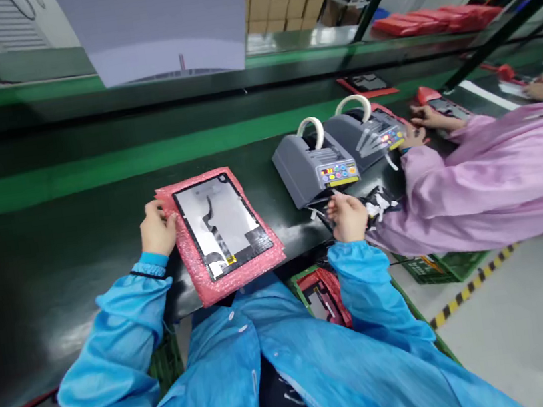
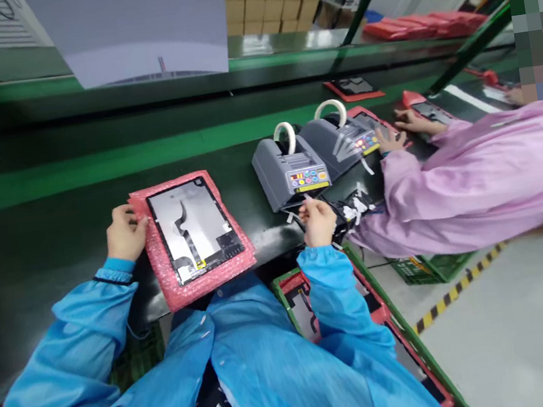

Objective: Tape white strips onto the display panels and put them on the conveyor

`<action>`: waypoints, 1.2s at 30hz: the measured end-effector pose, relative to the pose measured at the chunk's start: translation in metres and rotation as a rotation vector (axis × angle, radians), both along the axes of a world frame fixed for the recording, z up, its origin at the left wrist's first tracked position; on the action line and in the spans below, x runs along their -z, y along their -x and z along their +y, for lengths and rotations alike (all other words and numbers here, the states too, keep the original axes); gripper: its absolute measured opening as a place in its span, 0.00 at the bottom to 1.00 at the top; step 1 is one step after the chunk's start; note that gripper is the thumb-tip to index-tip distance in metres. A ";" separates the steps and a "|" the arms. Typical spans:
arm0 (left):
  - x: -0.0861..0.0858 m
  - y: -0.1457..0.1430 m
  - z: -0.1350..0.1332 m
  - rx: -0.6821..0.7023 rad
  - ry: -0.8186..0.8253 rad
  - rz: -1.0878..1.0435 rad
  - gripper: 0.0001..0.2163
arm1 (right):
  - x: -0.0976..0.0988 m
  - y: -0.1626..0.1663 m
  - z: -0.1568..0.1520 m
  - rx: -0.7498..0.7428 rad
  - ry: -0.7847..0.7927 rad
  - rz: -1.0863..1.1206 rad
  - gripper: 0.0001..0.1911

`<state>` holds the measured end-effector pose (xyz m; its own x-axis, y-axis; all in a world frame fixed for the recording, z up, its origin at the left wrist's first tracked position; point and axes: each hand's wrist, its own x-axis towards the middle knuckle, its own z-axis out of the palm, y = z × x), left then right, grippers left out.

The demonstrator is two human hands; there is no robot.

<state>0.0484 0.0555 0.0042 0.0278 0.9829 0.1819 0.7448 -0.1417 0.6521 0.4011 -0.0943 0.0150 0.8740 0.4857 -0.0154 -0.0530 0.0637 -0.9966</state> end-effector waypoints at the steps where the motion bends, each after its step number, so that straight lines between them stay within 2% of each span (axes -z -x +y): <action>1: -0.002 0.003 -0.001 0.019 -0.079 0.060 0.12 | -0.001 0.004 0.000 0.019 -0.032 -0.075 0.20; 3: -0.006 0.008 -0.004 0.176 -0.282 0.199 0.08 | -0.004 0.015 -0.002 -0.016 -0.076 -0.215 0.19; 5: -0.009 0.010 -0.003 0.510 -0.419 0.311 0.10 | -0.008 0.030 -0.001 -0.180 -0.065 -0.289 0.18; 7: -0.009 0.006 0.001 0.846 -0.437 0.372 0.12 | -0.013 0.047 0.006 -0.402 -0.016 -0.299 0.18; 8: -0.009 0.004 0.004 0.953 -0.426 0.392 0.14 | -0.016 0.057 0.011 -0.501 0.008 -0.300 0.18; 10: -0.006 -0.002 0.012 1.054 -0.400 0.427 0.16 | -0.021 0.074 0.026 -0.646 0.052 -0.323 0.18; 15: -0.001 -0.008 0.025 1.146 -0.327 0.478 0.25 | -0.024 0.101 0.075 -0.928 0.203 -0.434 0.16; 19: 0.006 -0.006 0.027 1.145 -0.325 0.452 0.30 | -0.015 0.114 0.112 -1.102 0.425 -0.573 0.10; 23: 0.015 -0.004 0.027 1.120 -0.321 0.429 0.31 | -0.014 0.127 0.135 -1.154 0.664 -0.783 0.09; 27: 0.019 -0.004 0.028 1.117 -0.332 0.421 0.32 | -0.023 0.137 0.141 -1.172 0.864 -0.971 0.12; 31: 0.019 -0.005 0.029 1.124 -0.348 0.412 0.33 | -0.030 0.144 0.142 -1.139 0.954 -1.079 0.15; 36: 0.017 -0.005 0.029 1.125 -0.350 0.391 0.33 | -0.032 0.149 0.143 -1.124 0.984 -1.128 0.14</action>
<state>0.0537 0.0842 -0.0128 0.9353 0.2782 0.2188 0.2327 -0.9492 0.2119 0.2525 0.0486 0.0474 -0.0097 0.9443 -0.3290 0.9677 -0.0740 -0.2410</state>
